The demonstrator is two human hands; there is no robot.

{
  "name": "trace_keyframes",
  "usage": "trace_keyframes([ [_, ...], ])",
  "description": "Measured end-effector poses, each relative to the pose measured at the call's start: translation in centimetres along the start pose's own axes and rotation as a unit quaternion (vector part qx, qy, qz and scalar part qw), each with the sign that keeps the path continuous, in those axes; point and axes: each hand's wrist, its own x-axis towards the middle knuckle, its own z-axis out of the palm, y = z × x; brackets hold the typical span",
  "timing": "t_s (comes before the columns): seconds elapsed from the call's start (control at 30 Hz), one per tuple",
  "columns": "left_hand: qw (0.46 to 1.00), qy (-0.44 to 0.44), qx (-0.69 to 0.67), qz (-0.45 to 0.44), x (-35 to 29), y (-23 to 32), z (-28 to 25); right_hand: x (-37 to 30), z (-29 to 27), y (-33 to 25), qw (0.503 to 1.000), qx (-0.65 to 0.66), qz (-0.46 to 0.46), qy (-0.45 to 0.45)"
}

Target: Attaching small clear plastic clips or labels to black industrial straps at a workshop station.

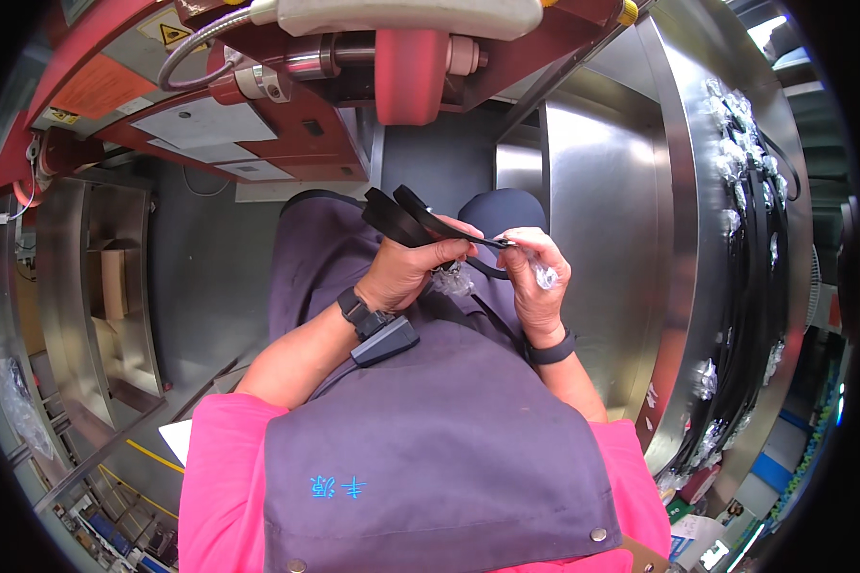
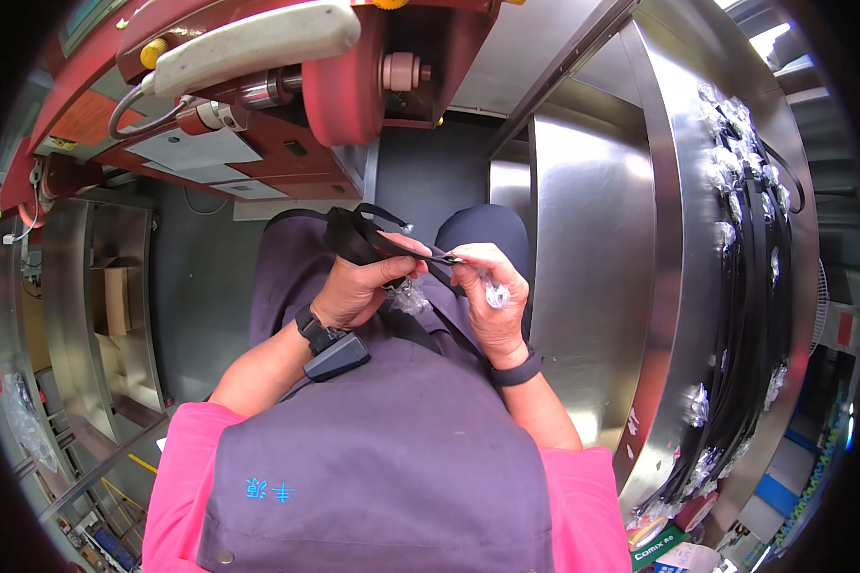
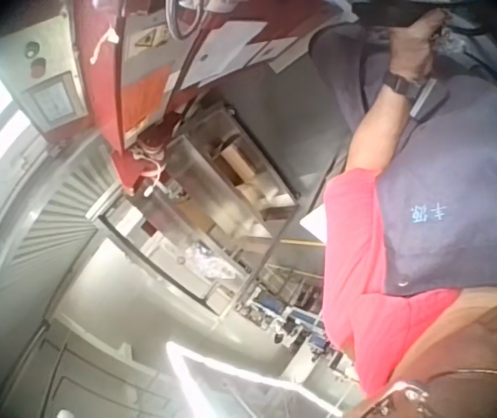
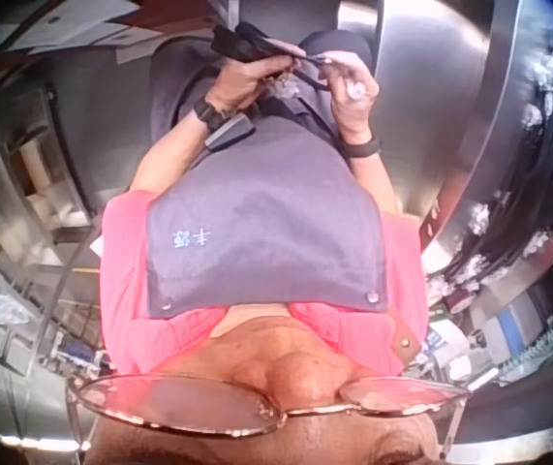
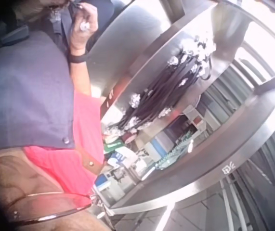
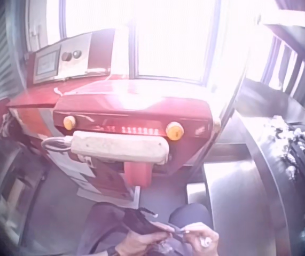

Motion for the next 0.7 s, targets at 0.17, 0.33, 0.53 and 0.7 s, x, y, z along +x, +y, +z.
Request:
trace_keyframes([
  [0.17,1.000,0.009,-0.020,0.014,0.3,0.4,-0.1,1.2,0.5,-0.8,0.999,-0.035,0.024,-0.004],
  [0.33,0.994,0.051,-0.078,0.050,0.9,1.1,-0.7,4.2,2.3,-2.1,0.997,-0.072,0.031,-0.026],
  [0.53,0.985,0.096,-0.123,0.073,1.6,2.7,-0.6,7.5,4.6,-3.2,0.995,-0.072,0.054,-0.046],
  [0.7,0.974,0.123,-0.177,0.071,2.1,3.4,0.0,9.3,5.7,-3.8,0.993,-0.068,0.076,-0.062],
])
